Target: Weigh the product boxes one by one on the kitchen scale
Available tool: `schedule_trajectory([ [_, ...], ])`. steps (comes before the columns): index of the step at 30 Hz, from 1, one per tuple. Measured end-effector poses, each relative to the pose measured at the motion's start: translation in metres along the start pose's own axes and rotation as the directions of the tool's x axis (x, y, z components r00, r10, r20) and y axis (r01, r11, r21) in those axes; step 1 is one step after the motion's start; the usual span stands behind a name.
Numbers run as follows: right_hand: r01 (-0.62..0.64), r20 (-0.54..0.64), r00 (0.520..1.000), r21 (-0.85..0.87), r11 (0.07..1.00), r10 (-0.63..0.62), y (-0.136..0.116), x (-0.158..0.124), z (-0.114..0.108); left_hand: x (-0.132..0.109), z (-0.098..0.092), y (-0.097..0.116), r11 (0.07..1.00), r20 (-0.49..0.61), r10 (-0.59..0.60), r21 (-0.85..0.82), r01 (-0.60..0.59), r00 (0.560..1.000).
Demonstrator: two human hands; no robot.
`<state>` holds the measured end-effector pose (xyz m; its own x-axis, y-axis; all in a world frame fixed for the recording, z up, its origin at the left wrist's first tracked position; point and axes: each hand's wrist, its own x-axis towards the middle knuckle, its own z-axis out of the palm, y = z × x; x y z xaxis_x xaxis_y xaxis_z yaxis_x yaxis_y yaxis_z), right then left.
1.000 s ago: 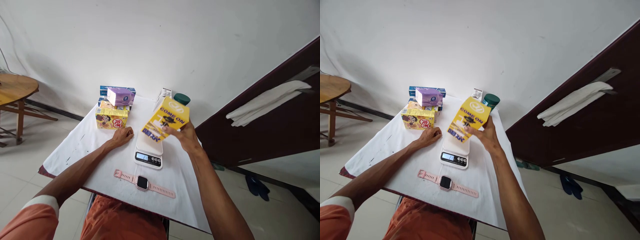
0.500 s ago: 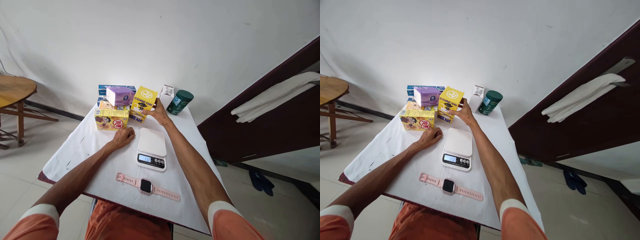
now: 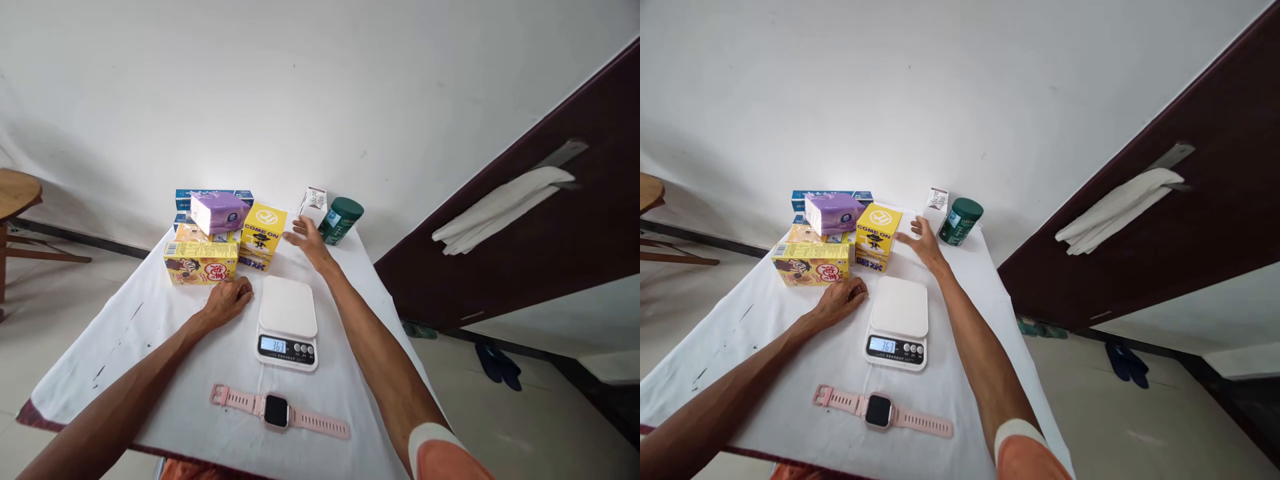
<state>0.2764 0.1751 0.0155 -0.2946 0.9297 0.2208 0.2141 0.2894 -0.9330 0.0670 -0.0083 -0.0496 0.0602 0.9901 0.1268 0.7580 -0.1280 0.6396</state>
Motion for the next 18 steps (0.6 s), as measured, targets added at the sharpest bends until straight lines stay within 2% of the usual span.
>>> schedule_trajectory([
  [1,-0.005,-0.126,0.992,-0.03,1.0,0.001,0.001,0.005,-0.011,0.0,0.0,0.0,1.0,0.002,-0.003,-0.001,0.003,1.0],
  [3,-0.047,-0.354,0.935,-0.132,0.99,-0.003,0.004,0.018,-0.03,0.0,0.001,0.002,1.0,0.006,-0.015,0.001,0.015,1.0],
  [5,-0.141,-0.489,0.872,-0.242,0.96,0.005,0.009,0.032,-0.038,0.0,0.001,0.003,1.0,0.011,-0.024,-0.001,0.024,1.0],
  [9,-0.255,-0.554,0.831,-0.296,0.92,0.052,0.02,0.059,-0.024,0.0,0.002,0.001,1.0,0.016,-0.013,-0.013,0.013,1.0],
  [14,-0.375,-0.644,0.748,-0.213,0.902,0.159,0.023,0.089,0.007,0.001,0.006,-0.002,1.0,0.022,-0.015,-0.013,0.015,1.0],
  [18,-0.43,-0.68,0.703,-0.172,0.886,0.208,0.021,0.101,0.009,0.001,0.006,0.001,0.999,0.026,-0.034,-0.001,0.034,0.999],
])
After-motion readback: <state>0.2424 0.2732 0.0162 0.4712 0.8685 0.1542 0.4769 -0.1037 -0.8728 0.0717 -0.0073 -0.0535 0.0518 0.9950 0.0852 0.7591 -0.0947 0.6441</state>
